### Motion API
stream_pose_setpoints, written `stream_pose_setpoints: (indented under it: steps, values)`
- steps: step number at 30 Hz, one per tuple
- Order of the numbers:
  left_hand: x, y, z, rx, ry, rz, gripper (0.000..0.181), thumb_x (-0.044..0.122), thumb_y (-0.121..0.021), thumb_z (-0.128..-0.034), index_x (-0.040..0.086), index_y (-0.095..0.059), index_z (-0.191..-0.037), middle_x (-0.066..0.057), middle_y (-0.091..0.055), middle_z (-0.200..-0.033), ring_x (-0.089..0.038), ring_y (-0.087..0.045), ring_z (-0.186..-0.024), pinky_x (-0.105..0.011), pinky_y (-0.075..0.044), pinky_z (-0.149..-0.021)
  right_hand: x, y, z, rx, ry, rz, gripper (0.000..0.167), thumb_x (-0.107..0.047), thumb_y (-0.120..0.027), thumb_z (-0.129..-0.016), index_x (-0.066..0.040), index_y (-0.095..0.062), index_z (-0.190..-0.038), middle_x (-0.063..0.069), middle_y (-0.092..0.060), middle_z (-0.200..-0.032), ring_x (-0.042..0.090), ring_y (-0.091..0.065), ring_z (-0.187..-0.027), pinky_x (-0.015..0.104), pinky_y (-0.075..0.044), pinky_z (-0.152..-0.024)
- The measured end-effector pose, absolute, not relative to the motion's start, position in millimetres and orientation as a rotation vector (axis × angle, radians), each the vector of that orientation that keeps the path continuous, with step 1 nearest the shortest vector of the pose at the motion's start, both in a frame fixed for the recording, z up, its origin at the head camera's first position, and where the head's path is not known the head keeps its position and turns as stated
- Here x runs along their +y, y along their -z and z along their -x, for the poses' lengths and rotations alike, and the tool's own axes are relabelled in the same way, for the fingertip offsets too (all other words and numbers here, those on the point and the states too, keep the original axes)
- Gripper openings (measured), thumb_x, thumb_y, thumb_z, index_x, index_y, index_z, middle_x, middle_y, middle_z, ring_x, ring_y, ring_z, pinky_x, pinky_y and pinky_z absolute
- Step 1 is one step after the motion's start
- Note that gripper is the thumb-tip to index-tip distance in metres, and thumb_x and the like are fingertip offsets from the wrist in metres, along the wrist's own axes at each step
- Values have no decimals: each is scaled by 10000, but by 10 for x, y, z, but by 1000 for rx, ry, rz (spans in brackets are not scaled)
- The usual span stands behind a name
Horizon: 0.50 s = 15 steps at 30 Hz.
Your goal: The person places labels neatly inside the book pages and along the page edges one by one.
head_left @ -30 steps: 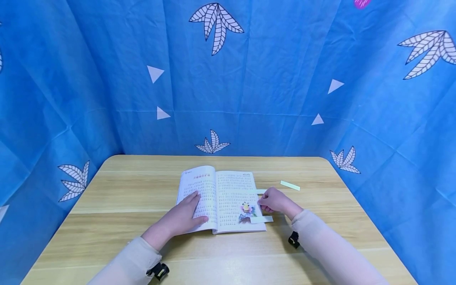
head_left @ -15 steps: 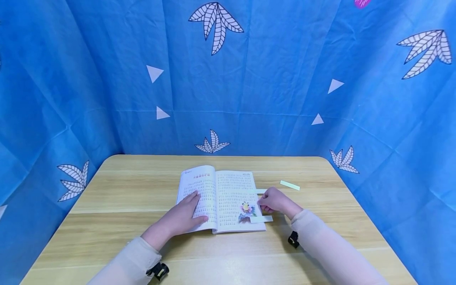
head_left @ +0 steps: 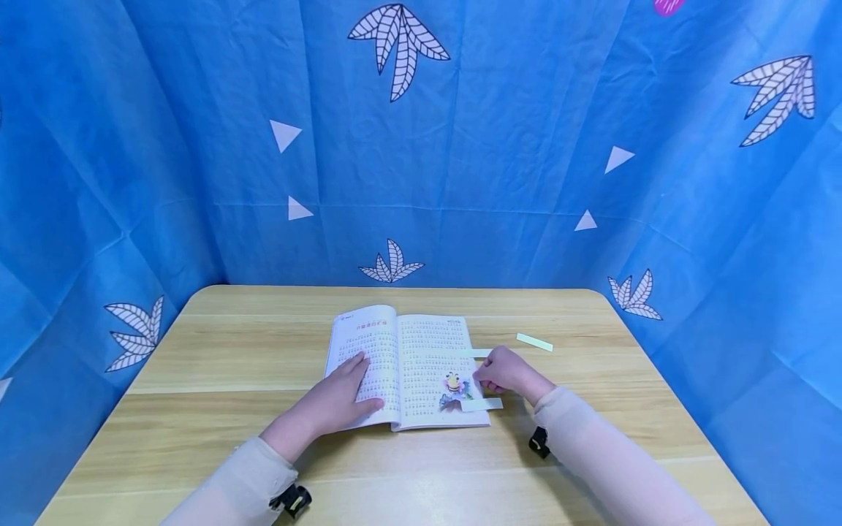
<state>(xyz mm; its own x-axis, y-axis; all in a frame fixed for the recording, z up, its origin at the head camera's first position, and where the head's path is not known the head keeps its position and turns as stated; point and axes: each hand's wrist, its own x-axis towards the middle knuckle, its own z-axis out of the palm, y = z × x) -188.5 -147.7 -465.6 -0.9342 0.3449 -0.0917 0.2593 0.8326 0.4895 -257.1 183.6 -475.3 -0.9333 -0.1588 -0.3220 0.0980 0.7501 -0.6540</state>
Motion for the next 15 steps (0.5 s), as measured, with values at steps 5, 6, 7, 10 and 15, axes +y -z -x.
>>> stream_pose_setpoints:
  steps: [5, 6, 7, 10, 15]
  values:
    - [-1475, 4655, 1880, 2837, -723, -475, 842, 443, -681, -940, -67, -341, -1517, -221, -258, -1613, -380, -243, -1487, -500, -250, -1201, 1825, 4751, 2568, 2587, 989, 30, 199, -122, -709, -899, -31, -682, -724, 74, -640, -673, 146, -556, -580, 270, -537, -571]
    - [-1474, 4655, 1879, 2837, -723, -476, 842, 442, -682, -939, -68, -341, -1516, -221, -258, -1613, -381, -243, -1487, -501, -251, -1201, 1823, 4752, 2567, 2587, 985, 31, 203, -126, -709, -900, -31, -679, -723, 73, -638, -673, 146, -555, -584, 269, -536, -572]
    - [-1474, 4655, 1878, 2837, -724, -476, 842, 441, -682, -939, -68, -341, -1516, -221, -259, -1613, -381, -243, -1487, -502, -250, -1201, 1821, 4750, 2566, 2587, 980, 32, 207, -129, -709, -900, -28, -677, -722, 74, -637, -672, 148, -553, -586, 270, -535, -573]
    - [-1473, 4657, 1877, 2840, -724, -480, 841, 440, -683, -939, -70, -343, -1515, -224, -260, -1611, -383, -245, -1486, -504, -251, -1200, 1818, 4741, 2562, 2594, 960, 47, 217, -139, -703, -906, -30, -667, -723, 75, -633, -674, 150, -549, -593, 274, -530, -577]
    - [-1474, 4658, 1873, 2844, -719, -482, 836, 436, -683, -940, -71, -345, -1513, -226, -264, -1609, -383, -249, -1484, -504, -256, -1198, 1814, 4719, 2534, 2623, 935, 75, 167, -137, -704, -911, -50, -656, -777, 80, -629, -695, 157, -540, -579, 273, -503, -559]
